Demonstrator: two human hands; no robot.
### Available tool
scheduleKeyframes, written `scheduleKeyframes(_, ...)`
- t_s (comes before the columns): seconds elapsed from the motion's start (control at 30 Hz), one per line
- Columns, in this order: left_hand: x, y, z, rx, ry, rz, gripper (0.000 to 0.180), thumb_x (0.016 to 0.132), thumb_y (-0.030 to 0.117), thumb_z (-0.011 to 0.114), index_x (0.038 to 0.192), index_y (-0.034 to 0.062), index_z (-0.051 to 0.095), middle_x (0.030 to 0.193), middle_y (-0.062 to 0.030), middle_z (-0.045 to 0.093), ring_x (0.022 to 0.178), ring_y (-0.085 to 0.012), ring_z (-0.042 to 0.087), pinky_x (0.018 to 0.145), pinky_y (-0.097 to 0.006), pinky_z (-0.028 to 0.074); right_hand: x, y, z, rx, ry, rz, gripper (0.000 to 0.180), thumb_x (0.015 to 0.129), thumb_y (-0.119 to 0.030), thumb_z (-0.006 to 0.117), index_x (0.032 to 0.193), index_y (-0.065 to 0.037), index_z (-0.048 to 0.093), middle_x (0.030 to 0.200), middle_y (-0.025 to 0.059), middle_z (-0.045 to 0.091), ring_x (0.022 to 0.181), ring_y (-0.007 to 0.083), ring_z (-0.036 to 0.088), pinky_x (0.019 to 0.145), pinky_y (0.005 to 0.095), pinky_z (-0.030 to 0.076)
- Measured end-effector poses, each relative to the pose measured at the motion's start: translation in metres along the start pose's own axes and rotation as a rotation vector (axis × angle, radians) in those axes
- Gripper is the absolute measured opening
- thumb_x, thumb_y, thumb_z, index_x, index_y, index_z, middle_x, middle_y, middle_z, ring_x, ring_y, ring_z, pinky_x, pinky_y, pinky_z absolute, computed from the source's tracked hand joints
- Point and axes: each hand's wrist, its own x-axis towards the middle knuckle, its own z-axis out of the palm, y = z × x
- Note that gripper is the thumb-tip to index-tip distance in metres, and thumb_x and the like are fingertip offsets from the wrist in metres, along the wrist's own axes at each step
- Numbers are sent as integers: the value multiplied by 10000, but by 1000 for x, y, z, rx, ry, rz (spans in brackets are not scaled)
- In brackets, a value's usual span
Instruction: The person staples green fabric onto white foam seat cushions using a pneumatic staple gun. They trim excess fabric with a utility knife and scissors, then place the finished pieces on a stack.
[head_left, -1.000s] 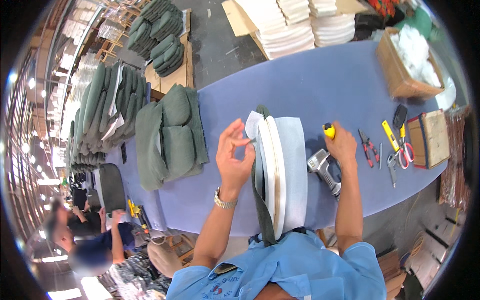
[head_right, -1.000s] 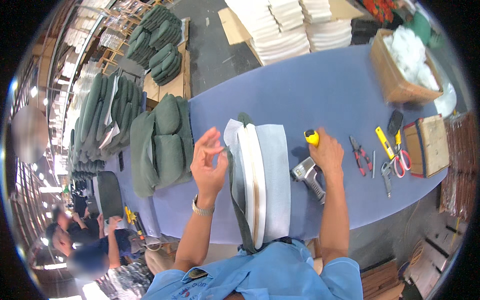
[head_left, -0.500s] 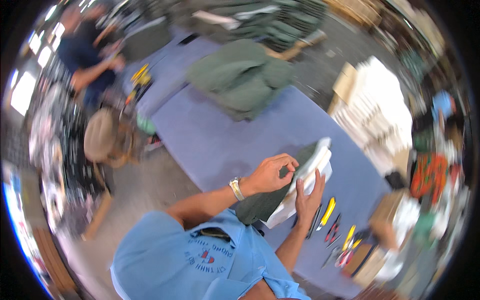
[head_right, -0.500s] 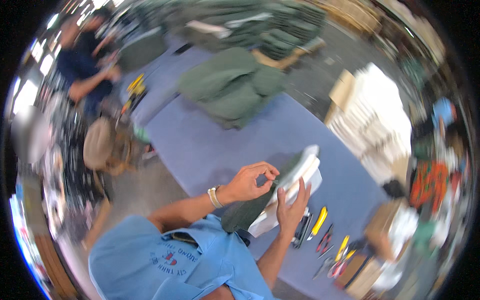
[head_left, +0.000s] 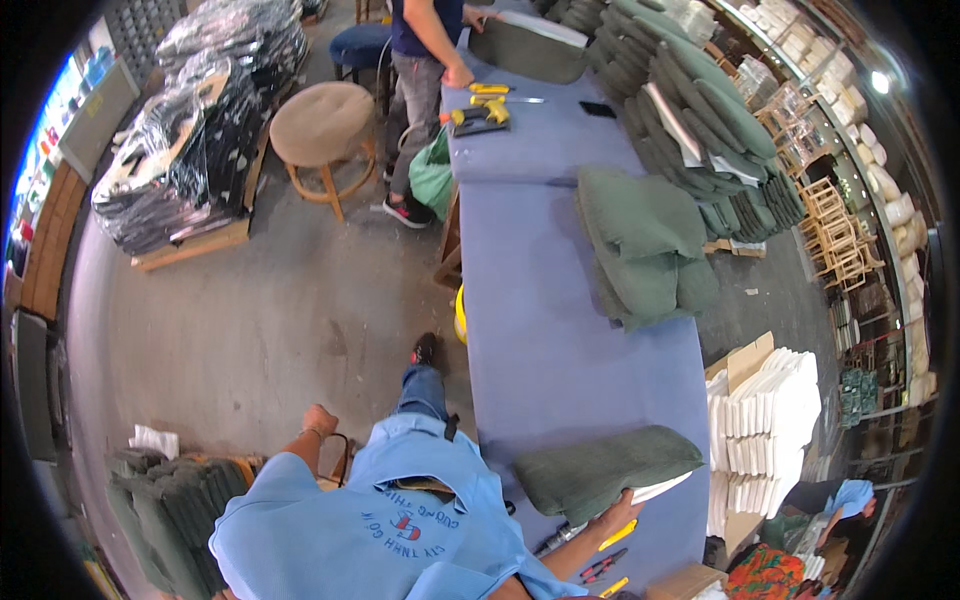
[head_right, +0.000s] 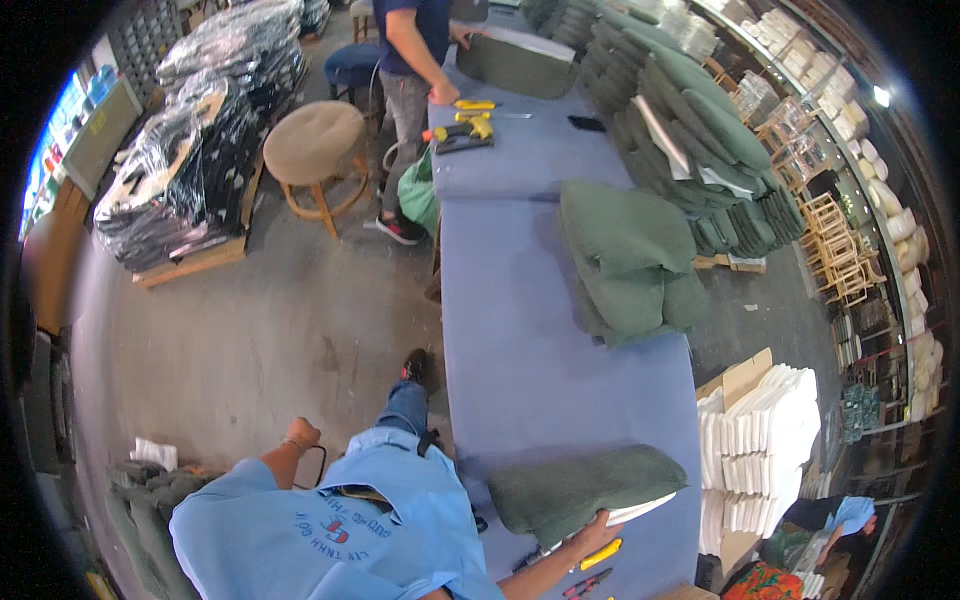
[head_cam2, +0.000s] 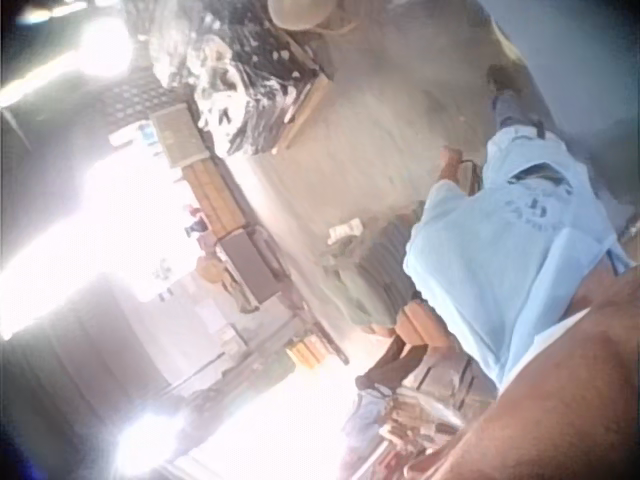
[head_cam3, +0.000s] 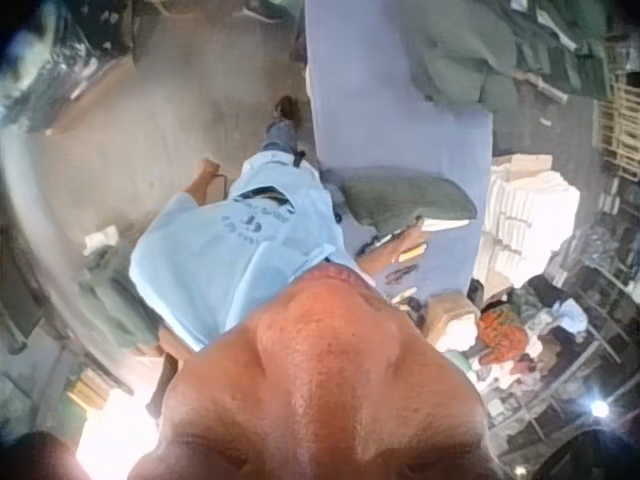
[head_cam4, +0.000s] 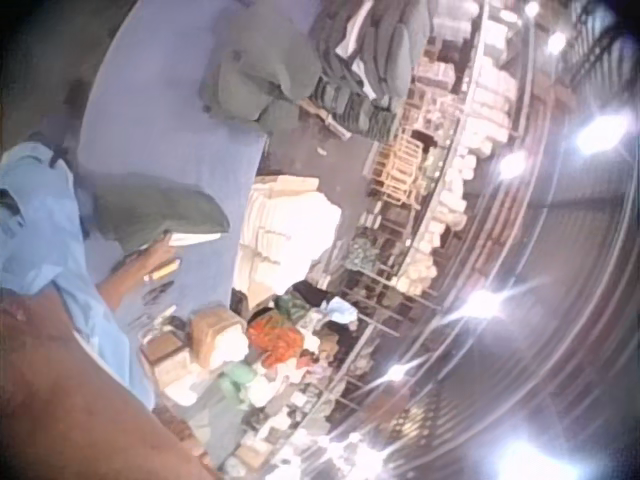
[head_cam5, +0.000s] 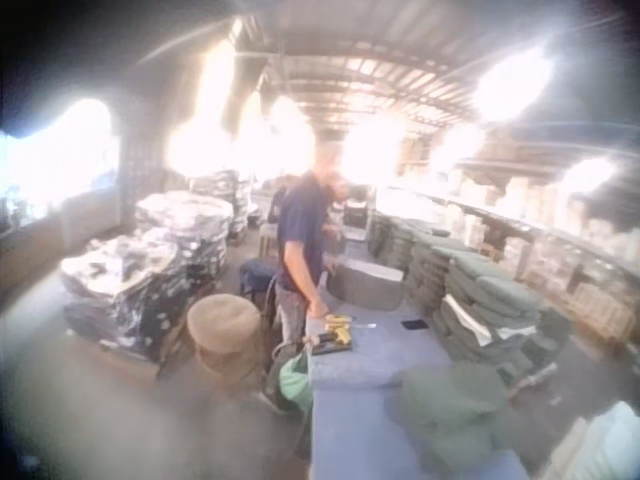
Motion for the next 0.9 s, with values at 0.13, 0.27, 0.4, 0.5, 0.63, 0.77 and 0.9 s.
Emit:
scheduleKeyframes(0.13,53,-45,-14,220,-231,141,306,911,303,582,750,118,764,669,-73,730,622,-219,710,670,-381,586,10,4,-2,-62,21,-85,650,966,-306,606,1456,96,458,1459,228,514,1240,332,546,1063,422,438)
scheduleKeyframes(0.27,76,74,-82,-81,-245,314,199,825,179,640,744,23,733,683,-116,721,608,-219,709,604,-384,577,36,-1,37,301,-53,71,564,984,-262,571,1466,17,476,1377,188,572,1183,298,565,998,434,477)
scheduleKeyframes(0.4,60,201,-144,-355,-242,534,228,752,218,716,855,20,762,863,-190,760,792,-327,755,750,-416,593,7,2,60,-146,199,-154,439,1008,-181,591,1402,9,547,1248,175,664,1097,254,638,931,389,527)
scheduleKeyframes(0.5,33,241,-166,-788,-550,550,218,842,161,725,960,-22,737,829,-133,773,760,-197,758,695,-370,594,-88,-1,129,-44,-292,-231,372,1039,-188,599,1365,-8,591,1167,154,713,1041,224,691,904,356,563)
scheduleKeyframes(0.63,12,241,-187,-563,-882,762,160,948,162,698,966,4,720,926,-98,771,816,-160,747,681,-298,584,-246,13,271,-299,-1108,33,406,1071,-288,590,1392,-39,600,1113,124,739,888,168,726,804,314,583)
scheduleKeyframes(0.77,19,204,-218,-292,-783,858,189,931,157,712,908,-30,709,864,-118,762,793,-143,738,692,-312,581,-328,76,331,-295,-1225,282,300,1089,-257,562,1227,-14,670,981,75,743,802,131,704,735,275,576)
scheduleKeyframes(0.9,53,130,-215,-349,-862,801,180,926,160,713,998,-1,745,854,-119,768,831,-149,735,752,-316,578,-369,132,335,-256,-1249,561,259,1088,-220,562,1114,10,678,964,71,745,809,137,718,714,290,598)
